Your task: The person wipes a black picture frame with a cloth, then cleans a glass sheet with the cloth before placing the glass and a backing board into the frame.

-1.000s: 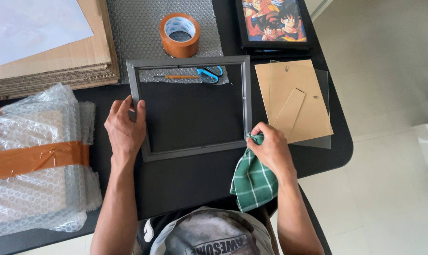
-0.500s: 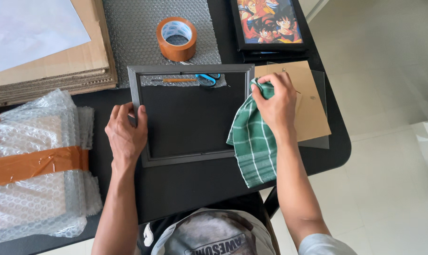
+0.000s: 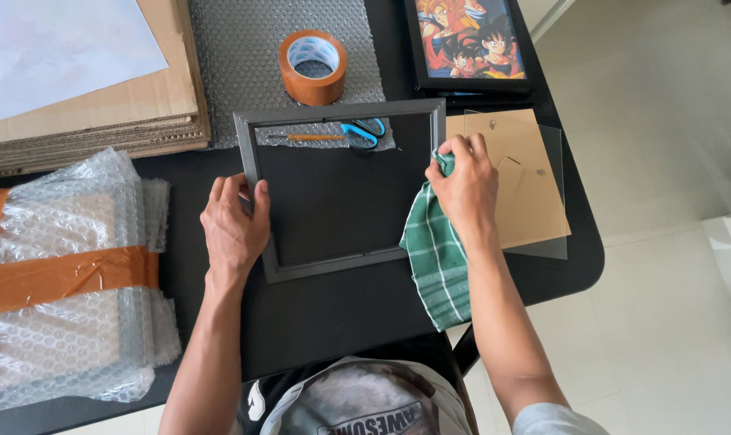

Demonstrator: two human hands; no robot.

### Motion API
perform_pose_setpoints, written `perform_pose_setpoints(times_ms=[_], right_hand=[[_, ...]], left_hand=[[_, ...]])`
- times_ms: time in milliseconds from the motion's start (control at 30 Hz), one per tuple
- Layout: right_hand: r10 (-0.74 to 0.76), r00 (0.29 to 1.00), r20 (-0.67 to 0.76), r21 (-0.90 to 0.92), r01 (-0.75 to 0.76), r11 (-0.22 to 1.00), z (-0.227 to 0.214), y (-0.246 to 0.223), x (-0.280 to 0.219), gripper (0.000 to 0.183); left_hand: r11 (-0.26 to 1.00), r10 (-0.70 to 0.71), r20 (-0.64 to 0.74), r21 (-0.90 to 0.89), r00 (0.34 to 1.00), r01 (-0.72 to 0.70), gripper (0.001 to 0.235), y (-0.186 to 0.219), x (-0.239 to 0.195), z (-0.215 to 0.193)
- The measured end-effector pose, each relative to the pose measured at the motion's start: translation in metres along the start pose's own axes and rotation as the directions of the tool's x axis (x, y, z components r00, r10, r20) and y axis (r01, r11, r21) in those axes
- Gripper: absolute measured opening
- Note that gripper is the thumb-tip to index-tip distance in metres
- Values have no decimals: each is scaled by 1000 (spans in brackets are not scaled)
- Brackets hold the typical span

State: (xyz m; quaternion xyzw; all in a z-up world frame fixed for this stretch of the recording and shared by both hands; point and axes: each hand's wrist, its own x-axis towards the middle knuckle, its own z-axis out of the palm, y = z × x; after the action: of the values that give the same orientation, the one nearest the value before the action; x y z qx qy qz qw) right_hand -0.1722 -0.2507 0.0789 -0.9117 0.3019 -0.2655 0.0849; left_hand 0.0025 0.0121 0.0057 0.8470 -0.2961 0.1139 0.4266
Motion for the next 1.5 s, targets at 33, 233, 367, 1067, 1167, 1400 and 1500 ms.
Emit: perform_pose_setpoints(times_ms=[33,233,367,1067,1167,1400,1500], right_hand=[[-29,999,-33,-21,29,999,3,2,6,22],[-130,978,-165,-77,119,990,13,-3,50,23],[-164,966,-198,-45,158,986,23,-20,70,23],[-168,960,-226,-4,171,985,31,-10,79,11],[-116,969,-219,38,127,991,25,10,78,12],[-76,997,5,230,73,970,26,31,41,16],[-102,988,112,267,69,961,22,25,9,16]], left_hand=[[1000,11,15,-12,1000,-11,27,2,-1,-1],[1000,10,-14,-23,1000,-10,27,10,-2,-2],[1000,-4,14,-18,1000,5,29,12,-1,-5],[995,-54,27,-80,998,56,30,11,2,-6],[997,-37,49,-68,998,41,31,6,3,-5],[995,-90,-48,-39,995,88,27,-6,3,-5],[997,-74,-120,2,990,75,23,-18,6,-4]])
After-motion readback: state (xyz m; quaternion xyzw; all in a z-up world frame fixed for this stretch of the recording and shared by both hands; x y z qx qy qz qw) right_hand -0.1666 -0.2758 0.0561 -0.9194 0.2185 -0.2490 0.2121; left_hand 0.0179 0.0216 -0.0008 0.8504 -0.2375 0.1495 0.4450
